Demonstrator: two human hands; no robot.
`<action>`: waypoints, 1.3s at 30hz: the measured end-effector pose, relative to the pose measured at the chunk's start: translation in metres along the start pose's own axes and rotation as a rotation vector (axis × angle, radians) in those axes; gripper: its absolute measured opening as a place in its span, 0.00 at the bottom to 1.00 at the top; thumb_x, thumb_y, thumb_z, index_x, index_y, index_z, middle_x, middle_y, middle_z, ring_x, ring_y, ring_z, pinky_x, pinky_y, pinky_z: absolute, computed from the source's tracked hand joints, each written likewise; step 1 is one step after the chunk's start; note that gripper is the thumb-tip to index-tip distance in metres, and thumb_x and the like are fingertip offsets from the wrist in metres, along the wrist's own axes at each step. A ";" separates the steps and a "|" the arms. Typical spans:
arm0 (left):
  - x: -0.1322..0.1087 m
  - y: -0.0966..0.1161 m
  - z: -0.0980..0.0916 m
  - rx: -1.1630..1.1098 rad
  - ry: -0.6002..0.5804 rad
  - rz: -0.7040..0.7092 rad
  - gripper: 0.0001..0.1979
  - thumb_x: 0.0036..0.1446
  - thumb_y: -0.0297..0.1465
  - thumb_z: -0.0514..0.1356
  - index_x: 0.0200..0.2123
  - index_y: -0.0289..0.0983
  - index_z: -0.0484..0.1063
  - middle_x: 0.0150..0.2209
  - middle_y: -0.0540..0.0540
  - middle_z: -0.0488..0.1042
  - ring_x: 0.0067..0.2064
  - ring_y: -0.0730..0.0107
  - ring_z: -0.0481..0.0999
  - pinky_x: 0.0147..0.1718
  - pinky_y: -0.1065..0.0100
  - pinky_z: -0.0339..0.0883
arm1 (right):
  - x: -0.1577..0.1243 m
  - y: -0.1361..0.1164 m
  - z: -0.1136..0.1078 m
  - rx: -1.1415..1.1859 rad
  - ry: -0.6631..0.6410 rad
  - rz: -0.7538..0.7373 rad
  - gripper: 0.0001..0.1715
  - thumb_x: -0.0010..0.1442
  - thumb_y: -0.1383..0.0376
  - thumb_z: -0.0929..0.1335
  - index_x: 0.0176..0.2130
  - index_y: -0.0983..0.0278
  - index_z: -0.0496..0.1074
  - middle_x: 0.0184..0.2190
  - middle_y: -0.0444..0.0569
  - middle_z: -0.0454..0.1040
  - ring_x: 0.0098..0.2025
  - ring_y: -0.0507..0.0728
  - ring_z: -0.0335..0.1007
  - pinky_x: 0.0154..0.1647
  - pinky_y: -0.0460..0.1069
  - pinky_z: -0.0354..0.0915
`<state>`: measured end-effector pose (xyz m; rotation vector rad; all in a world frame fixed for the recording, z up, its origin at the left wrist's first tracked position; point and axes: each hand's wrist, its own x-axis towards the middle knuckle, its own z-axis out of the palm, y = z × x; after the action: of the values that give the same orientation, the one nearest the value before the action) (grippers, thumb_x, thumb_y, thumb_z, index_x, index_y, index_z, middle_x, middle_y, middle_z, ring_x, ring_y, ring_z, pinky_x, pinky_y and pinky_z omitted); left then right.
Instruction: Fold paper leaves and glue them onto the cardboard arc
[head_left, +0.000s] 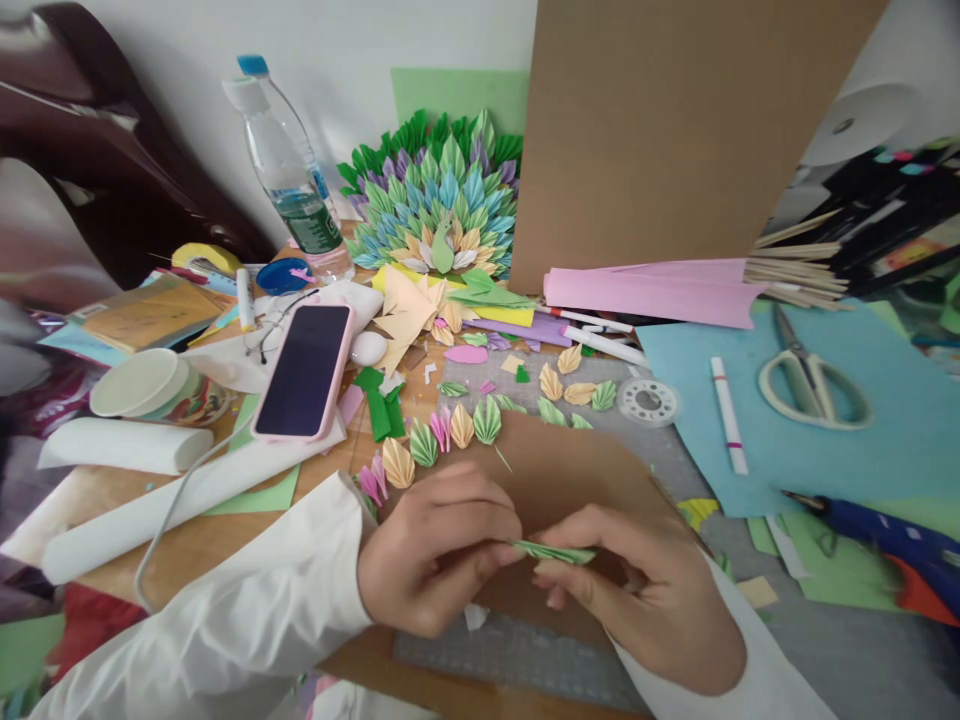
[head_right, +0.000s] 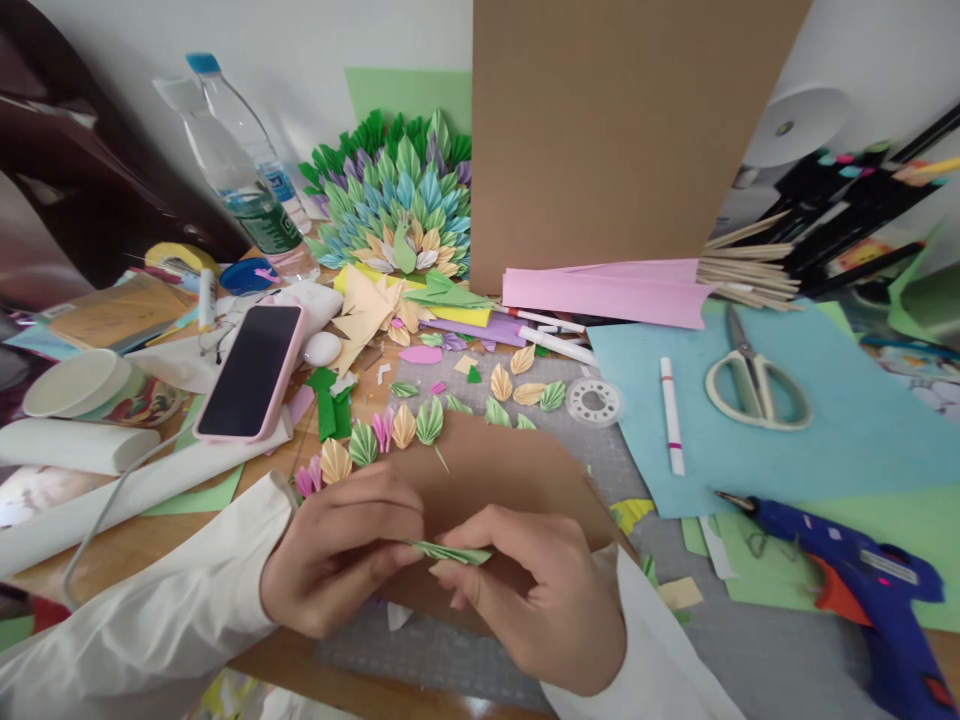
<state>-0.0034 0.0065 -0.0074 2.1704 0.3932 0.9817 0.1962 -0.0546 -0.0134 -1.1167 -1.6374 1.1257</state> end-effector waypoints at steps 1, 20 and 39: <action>0.000 0.001 -0.001 -0.019 -0.002 -0.026 0.05 0.58 0.22 0.55 0.36 0.32 0.71 0.31 0.41 0.74 0.32 0.66 0.73 0.33 0.66 0.68 | -0.001 0.000 0.001 0.035 0.006 0.004 0.05 0.61 0.69 0.69 0.33 0.63 0.76 0.23 0.44 0.78 0.22 0.49 0.75 0.22 0.40 0.68; 0.001 0.005 0.001 -0.280 0.032 -0.224 0.03 0.55 0.23 0.63 0.35 0.30 0.76 0.30 0.40 0.76 0.32 0.68 0.75 0.33 0.70 0.71 | -0.005 -0.002 0.003 0.111 0.058 0.048 0.08 0.62 0.67 0.68 0.31 0.64 0.76 0.20 0.45 0.76 0.18 0.50 0.72 0.18 0.42 0.67; 0.005 0.003 -0.004 -0.754 0.040 -0.415 0.12 0.44 0.15 0.68 0.35 0.29 0.82 0.29 0.39 0.80 0.29 0.72 0.77 0.29 0.76 0.71 | -0.007 0.009 0.008 0.715 0.068 0.109 0.03 0.57 0.69 0.74 0.34 0.61 0.79 0.23 0.44 0.76 0.19 0.47 0.70 0.18 0.39 0.66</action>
<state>-0.0031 0.0088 -0.0007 1.3247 0.3904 0.7694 0.1923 -0.0607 -0.0252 -0.7584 -0.9860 1.5548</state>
